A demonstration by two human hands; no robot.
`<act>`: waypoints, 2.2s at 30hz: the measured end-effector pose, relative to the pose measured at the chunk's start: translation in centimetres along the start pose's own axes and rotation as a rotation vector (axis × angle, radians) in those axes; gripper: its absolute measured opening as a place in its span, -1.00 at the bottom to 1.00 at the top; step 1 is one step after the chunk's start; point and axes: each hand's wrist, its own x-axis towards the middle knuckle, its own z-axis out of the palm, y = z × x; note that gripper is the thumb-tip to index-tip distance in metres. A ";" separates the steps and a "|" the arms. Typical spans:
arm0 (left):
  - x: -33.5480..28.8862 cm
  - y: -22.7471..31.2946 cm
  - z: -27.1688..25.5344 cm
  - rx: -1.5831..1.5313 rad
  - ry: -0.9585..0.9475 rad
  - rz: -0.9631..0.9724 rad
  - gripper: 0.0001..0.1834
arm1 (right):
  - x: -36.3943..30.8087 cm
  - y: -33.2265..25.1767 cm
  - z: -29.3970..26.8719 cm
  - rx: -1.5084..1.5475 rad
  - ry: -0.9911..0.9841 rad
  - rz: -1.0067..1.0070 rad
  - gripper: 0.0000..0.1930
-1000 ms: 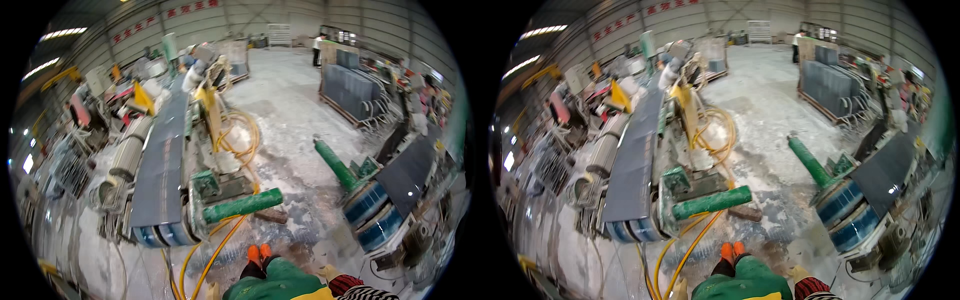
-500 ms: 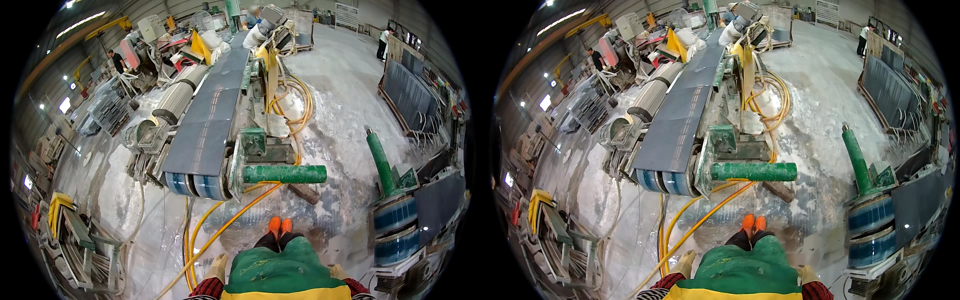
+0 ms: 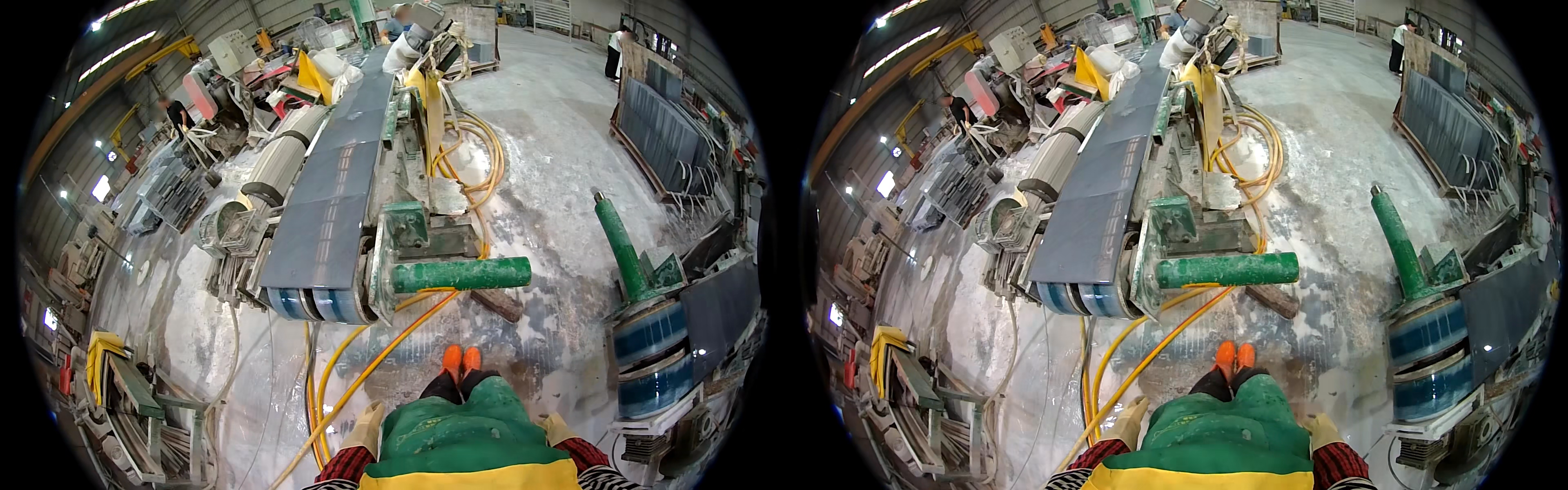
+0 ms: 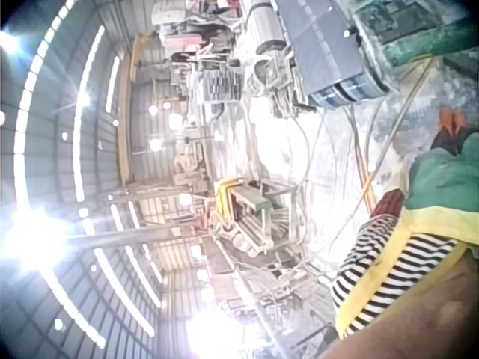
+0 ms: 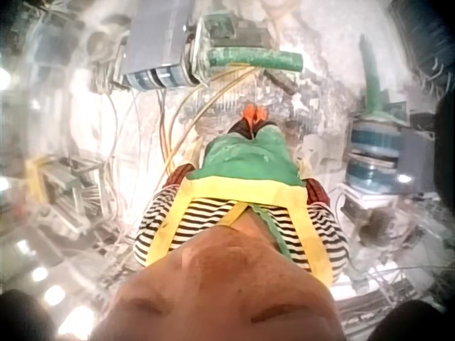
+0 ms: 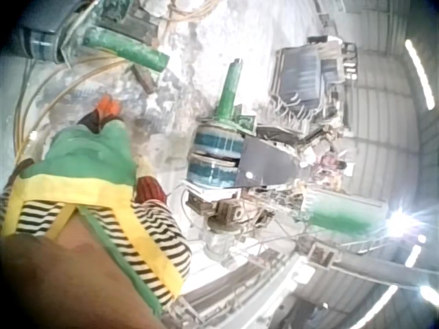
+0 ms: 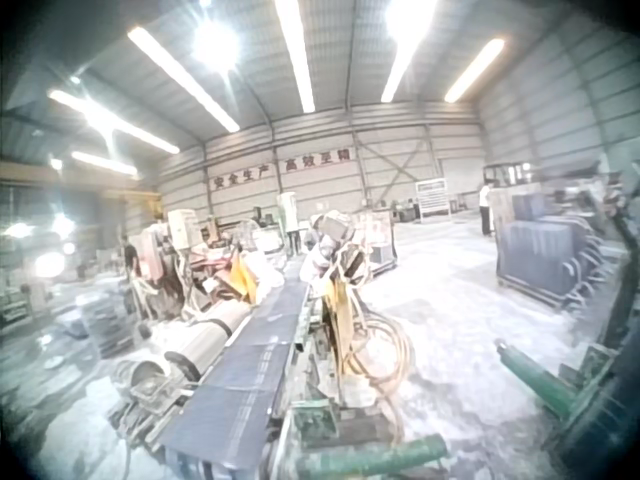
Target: The person repeatedly picks up dark rectangular panels and feeds them into a conveyor machine in a factory. The person handles the panels one at a time, placing them onto the moving belt and guiding them through rollers.
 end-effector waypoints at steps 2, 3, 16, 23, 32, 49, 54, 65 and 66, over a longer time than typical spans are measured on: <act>1.3 -1.3 0.9 -0.057 -0.020 0.016 -0.34 | -0.5 -0.2 0.0 -0.032 -0.005 -0.007 -0.53; 2.2 -2.2 1.2 -0.085 -0.031 0.024 -0.34 | -0.4 -0.3 -0.1 0.043 -0.034 0.039 -0.53; 6.5 -8.8 2.4 -0.163 -0.052 -0.029 -0.33 | -0.4 -1.1 0.0 0.395 -0.012 0.246 -0.55; 6.3 -9.0 2.7 -0.039 -0.029 -0.012 -0.35 | -1.4 -1.8 -0.5 0.458 0.138 0.179 -0.56; 1.8 -3.2 0.9 -0.015 -0.027 -0.018 -0.33 | 2.8 -0.9 2.1 0.676 -0.259 0.541 -0.56; 6.6 -10.3 3.1 -0.110 -0.048 -0.006 -0.35 | 1.5 -1.0 3.5 0.372 -0.223 0.368 -0.52; 4.7 -7.0 3.0 -0.198 -0.067 -0.035 -0.33 | 0.4 -2.6 1.4 0.466 -0.219 0.434 -0.54; 4.9 -7.6 2.4 -0.183 -0.073 -0.145 -0.30 | -0.5 -6.6 -5.9 0.378 -0.233 0.393 -0.60; 5.3 -7.1 2.1 -0.159 -0.077 -0.124 -0.30 | -0.9 -6.9 -6.6 0.386 -0.234 0.404 -0.60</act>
